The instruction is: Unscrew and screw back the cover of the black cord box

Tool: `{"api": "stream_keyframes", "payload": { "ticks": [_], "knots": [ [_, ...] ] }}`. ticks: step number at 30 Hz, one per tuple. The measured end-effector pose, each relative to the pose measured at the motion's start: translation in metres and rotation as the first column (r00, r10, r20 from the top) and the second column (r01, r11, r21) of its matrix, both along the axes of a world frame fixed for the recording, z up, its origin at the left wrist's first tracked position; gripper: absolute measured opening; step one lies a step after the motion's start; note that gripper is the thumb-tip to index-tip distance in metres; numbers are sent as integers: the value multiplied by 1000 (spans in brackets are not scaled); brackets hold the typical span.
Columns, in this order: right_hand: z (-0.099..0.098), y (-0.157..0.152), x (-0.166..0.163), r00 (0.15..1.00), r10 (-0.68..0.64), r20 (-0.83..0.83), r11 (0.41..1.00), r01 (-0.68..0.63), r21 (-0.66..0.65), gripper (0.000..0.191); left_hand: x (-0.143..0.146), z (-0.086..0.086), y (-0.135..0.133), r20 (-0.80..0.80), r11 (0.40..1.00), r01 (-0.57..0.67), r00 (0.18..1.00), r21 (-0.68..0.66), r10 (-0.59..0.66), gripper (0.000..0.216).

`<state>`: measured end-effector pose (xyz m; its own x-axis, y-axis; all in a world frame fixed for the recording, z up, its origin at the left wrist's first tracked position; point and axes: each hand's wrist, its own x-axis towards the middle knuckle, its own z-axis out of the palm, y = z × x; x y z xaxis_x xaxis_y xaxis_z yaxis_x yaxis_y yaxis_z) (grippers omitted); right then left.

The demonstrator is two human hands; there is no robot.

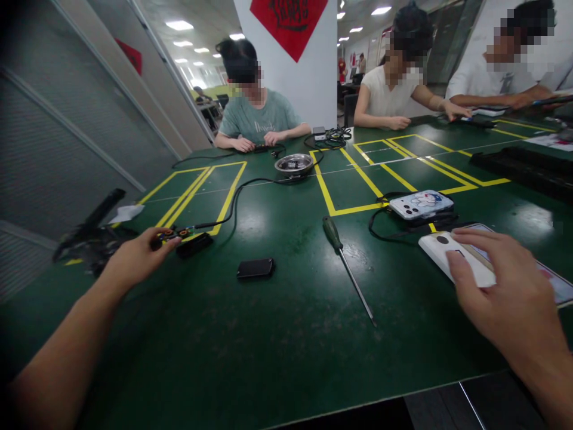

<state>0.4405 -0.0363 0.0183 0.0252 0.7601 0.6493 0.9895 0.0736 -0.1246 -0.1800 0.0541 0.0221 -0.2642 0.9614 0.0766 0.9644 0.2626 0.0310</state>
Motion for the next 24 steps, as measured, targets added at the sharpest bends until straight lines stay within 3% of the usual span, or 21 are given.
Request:
{"api": "stream_keyframes", "payload": {
  "ticks": [3, 6, 10, 13, 16, 21, 24],
  "knots": [
    [24, 14, -66, 945, 325, 21, 940, -321, -112, 38, 3, -2, -3, -27, 997, -34, 999, 75, 36, 75],
    [27, 24, -134, 815, 575, 76, 795, -534, -288, 40, 2, -4, -4, -43, 988, -71, 996, 138, 78, 76],
    [1, 33, -217, 591, 802, 79, 570, -721, -393, 48, -4, -7, -5, -57, 971, -126, 988, 204, 140, 80],
    [-22, 48, -258, 509, 853, 117, 511, -765, -393, 51, -10, -9, -6, -60, 961, -154, 983, 229, 172, 81],
    [-33, 68, -272, 508, 849, 148, 518, -741, -427, 43, -15, -10, -6, -52, 958, -169, 981, 232, 185, 80],
    [-35, 97, -243, 735, 654, 178, 723, -539, -433, 47, -18, -12, -6, -43, 952, -169, 982, 254, 186, 77],
    [-35, 106, -214, 814, 546, 196, 797, -434, -420, 48, -17, -11, -5, -40, 946, -167, 982, 277, 185, 76]
  ]
}}
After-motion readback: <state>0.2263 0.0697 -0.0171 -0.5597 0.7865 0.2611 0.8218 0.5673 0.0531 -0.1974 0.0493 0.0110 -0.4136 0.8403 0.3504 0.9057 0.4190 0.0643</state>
